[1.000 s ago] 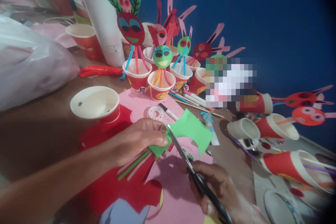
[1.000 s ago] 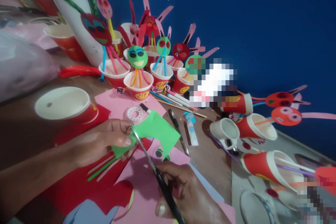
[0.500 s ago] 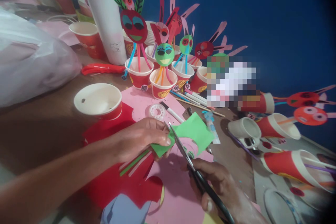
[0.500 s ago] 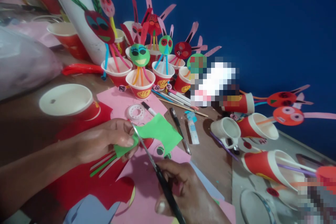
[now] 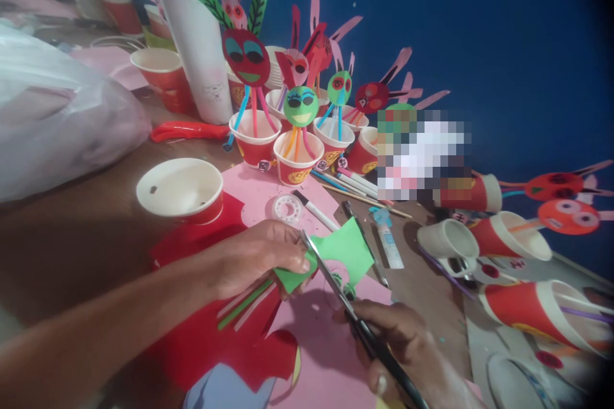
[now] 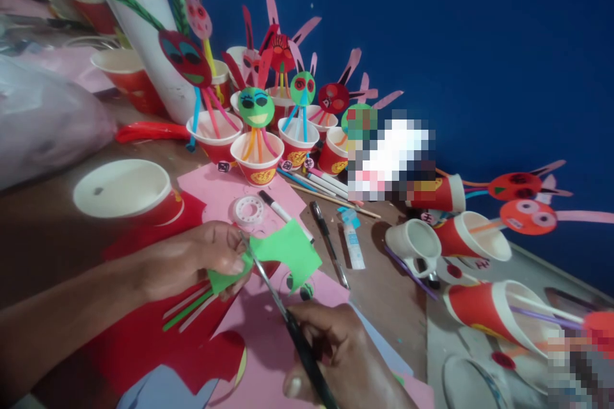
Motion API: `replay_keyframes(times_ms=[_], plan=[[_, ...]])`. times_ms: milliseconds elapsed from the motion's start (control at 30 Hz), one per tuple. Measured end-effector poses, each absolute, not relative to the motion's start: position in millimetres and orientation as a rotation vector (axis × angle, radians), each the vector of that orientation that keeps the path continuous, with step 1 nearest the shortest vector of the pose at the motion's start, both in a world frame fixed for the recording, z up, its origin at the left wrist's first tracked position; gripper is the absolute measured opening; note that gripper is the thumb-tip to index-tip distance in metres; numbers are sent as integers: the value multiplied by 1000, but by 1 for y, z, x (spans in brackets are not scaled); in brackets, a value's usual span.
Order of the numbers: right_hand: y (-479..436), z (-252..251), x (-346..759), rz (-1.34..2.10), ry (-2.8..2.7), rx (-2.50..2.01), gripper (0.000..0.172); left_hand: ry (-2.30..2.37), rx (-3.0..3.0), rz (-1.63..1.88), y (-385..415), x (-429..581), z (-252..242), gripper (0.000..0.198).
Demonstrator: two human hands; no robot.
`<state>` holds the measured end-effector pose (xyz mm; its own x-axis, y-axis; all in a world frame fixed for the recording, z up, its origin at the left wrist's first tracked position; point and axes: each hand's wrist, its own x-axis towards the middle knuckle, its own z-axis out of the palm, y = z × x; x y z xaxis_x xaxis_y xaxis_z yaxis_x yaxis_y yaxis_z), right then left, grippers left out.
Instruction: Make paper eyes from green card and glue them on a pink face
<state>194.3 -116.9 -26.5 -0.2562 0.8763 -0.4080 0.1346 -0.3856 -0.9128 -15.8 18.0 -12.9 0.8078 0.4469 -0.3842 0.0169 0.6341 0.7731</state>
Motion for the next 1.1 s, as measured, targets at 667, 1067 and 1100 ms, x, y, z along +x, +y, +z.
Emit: replay_keyframes(times_ms=[667, 1067, 1100], plan=[[-114, -27, 199, 1547, -1213, -1368, 56, 689, 996, 253, 16, -17, -7, 26], [-110, 0, 182, 1236, -1110, -1456, 42, 700, 1118, 227, -18, 5, -4, 41], [-110, 1, 180, 1214, -1102, -1469, 41, 701, 1136, 221, -20, 6, -4, 41]])
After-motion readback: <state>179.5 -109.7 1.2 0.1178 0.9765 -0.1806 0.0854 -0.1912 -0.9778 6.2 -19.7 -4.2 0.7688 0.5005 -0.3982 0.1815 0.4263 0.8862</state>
